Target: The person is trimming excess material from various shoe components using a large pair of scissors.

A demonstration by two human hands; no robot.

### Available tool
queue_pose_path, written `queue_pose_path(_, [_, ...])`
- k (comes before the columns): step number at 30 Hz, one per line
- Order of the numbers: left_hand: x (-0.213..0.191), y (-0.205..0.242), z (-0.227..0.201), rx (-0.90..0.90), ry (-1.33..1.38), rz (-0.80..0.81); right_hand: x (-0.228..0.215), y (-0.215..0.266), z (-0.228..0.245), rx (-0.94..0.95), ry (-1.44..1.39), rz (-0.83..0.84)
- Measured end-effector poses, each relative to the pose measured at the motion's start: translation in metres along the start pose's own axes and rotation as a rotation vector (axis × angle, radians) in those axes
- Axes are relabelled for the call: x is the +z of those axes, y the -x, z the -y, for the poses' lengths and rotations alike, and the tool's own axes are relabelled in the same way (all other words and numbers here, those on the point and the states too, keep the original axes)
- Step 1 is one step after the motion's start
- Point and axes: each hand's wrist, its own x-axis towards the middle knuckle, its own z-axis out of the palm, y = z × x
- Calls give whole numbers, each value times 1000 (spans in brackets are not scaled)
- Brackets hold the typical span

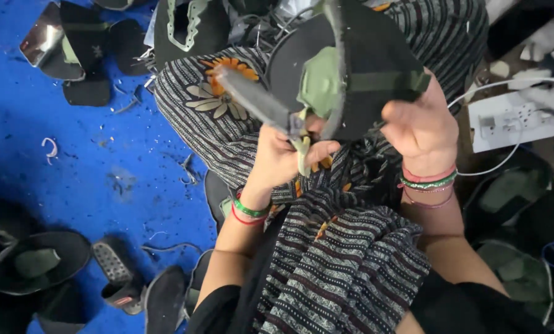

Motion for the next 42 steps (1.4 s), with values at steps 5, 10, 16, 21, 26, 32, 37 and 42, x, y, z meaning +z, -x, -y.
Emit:
queue_pose_path(5, [2, 4, -23, -29, 262, -145, -3, 6, 2, -153, 384, 72])
queue_pose_path(10, [-19, 31, 0, 80, 13, -160, -47, 8, 8, -203, 208, -39])
queue_pose_path(16, [-41, 52, 3, 146, -515, -145, -74, 7, 28, -143, 62, -50])
queue_pose_path(21, [-44, 41, -6, 118, -868, 30, -74, -1, 30, -98, 67, 6])
queue_pose_path(26, [-41, 24, -16, 179, -839, 113, -127, 6, 30, -63, 22, -37])
queue_pose_path(32, [-27, 31, 13, 42, -764, 109, -115, -3, 30, -83, -6, -49])
queue_pose_path(37, [-17, 34, 16, -132, -807, 117, -92, -15, 17, -160, -38, -53])
queue_pose_path(42, [-12, 27, -4, 25, -711, 0, -154, 6, 12, -257, 205, -50])
